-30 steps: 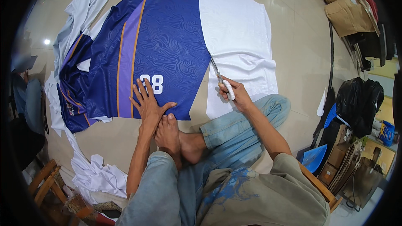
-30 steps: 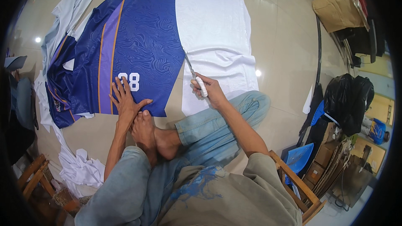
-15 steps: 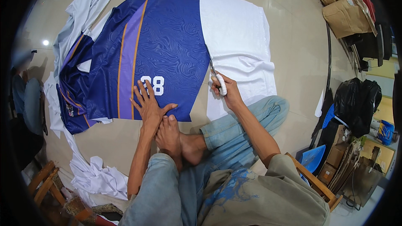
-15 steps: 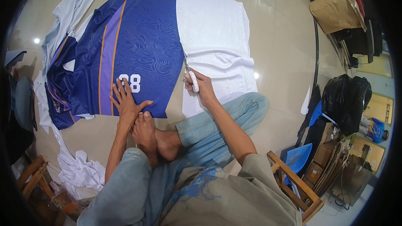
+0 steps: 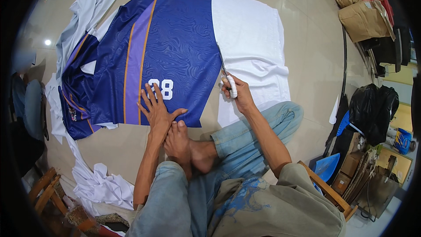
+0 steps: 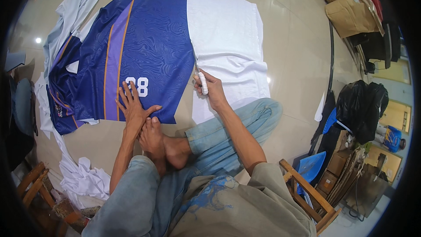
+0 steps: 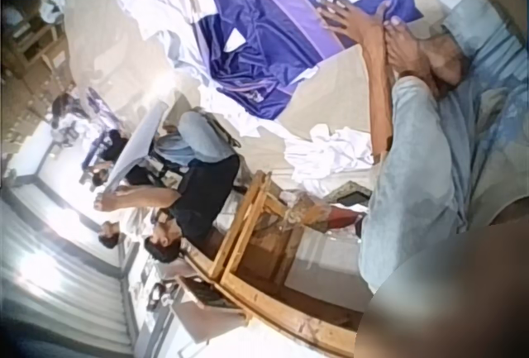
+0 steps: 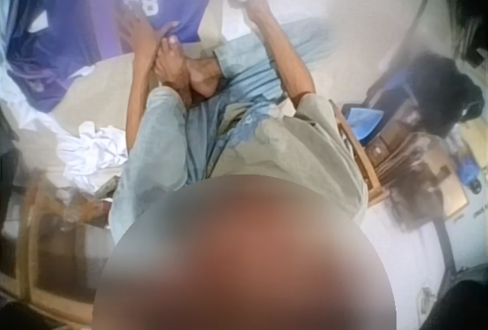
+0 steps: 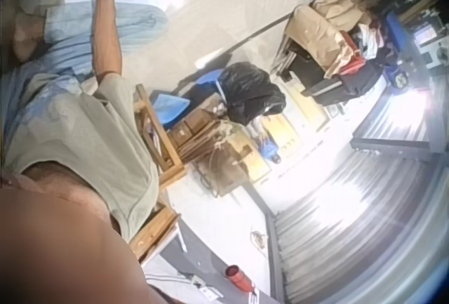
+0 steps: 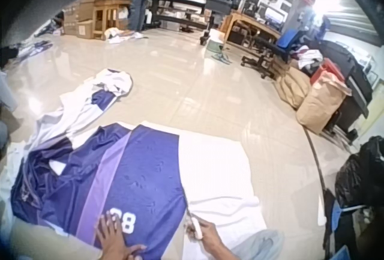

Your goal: The person sits on the floor and uses scissors to cut a white fabric sheet, following the outline of a blue sports jersey placed on top. They carefully trim the edges and then remove the excess fabric to reveal the cut shape.

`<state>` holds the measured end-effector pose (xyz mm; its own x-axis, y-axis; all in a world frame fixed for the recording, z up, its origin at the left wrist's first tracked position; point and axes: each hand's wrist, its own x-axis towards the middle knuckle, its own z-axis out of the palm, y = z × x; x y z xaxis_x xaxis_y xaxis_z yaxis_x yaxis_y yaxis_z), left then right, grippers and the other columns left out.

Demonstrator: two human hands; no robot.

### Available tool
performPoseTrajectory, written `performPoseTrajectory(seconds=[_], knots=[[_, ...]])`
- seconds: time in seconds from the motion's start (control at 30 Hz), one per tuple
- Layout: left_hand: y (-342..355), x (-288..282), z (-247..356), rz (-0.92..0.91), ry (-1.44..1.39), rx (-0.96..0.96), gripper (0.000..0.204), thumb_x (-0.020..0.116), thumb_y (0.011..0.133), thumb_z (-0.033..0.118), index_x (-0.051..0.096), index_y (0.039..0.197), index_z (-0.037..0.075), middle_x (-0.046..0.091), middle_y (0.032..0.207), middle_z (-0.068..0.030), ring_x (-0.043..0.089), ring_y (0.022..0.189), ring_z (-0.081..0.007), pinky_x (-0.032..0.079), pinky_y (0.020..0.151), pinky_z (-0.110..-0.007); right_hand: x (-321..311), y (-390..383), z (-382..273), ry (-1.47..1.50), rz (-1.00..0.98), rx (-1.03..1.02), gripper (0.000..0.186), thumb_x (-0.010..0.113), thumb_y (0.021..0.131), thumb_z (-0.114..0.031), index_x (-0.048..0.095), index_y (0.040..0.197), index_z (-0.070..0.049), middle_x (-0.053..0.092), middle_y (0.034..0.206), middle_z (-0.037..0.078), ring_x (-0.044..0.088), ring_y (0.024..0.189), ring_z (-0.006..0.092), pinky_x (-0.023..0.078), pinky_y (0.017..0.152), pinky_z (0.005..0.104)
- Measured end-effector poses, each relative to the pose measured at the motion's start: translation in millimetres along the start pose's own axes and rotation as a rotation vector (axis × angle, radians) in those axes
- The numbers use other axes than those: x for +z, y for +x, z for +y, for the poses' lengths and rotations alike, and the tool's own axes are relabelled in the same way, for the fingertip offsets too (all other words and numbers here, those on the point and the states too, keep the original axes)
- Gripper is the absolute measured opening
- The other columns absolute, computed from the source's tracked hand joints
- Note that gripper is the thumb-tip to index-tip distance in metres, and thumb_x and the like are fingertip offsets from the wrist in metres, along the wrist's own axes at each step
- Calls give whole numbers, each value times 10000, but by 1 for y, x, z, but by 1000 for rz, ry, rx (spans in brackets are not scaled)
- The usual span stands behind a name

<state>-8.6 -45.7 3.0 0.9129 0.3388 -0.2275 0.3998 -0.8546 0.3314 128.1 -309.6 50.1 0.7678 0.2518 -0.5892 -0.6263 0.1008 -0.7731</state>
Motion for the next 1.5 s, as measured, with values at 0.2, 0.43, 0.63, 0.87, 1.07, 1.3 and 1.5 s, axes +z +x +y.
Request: performPoseTrajectory(seconds=[0.2,0.43,0.63,0.87,1.07,1.3,1.5], knots=[[2,-2,2,-42,22,-13,1504,745,553,837,71,1610,7,-36,1664,-279,-82,1526,-489,-48,1142,-727,7,-1,7,76,-16,-17,572,732,918,-114,521,1431,28,619,767,45,552,608,89,453,564,225],[3,-4,4,-71,52,-25,1515,748,547,839,59,1610,8,-40,1660,-289,-73,1524,-497,-38,1148,-723,21,24,-7,81,21,-41,522,745,917,-140,571,1381,23,617,731,46,553,580,87,444,549,230],[1,-3,2,-58,56,-15,1514,729,552,852,54,1608,4,-43,1659,-292,-84,1525,-492,-44,1151,-716,24,29,-12,27,43,-35,522,770,898,-152,592,1356,26,620,720,42,557,571,92,441,541,229],[1,-6,4,-92,41,-28,1517,730,558,845,38,1605,-7,-60,1658,-292,-93,1525,-489,-49,1149,-717,31,51,-29,58,38,-33,538,790,883,-162,597,1351,20,626,716,38,569,565,94,456,524,237],[1,-11,7,-107,52,-34,1510,725,561,843,40,1605,-7,-55,1658,-293,-91,1525,-490,-48,1150,-715,36,56,-31,13,56,-37,510,791,883,-182,619,1322,12,629,708,39,571,563,93,457,531,231],[0,-4,3,-60,13,-28,1496,694,538,867,122,1603,-13,-17,1669,-272,-88,1534,-466,-78,1146,-711,48,79,-50,68,44,-49,415,756,906,-191,655,1261,-1,649,721,47,575,566,85,433,517,220],[1,-7,5,-86,20,-43,1497,674,537,883,122,1604,-10,-14,1670,-269,-87,1535,-464,-76,1151,-706,49,93,-43,24,67,-80,403,752,904,-172,656,1253,5,654,732,45,580,573,85,433,516,219]])
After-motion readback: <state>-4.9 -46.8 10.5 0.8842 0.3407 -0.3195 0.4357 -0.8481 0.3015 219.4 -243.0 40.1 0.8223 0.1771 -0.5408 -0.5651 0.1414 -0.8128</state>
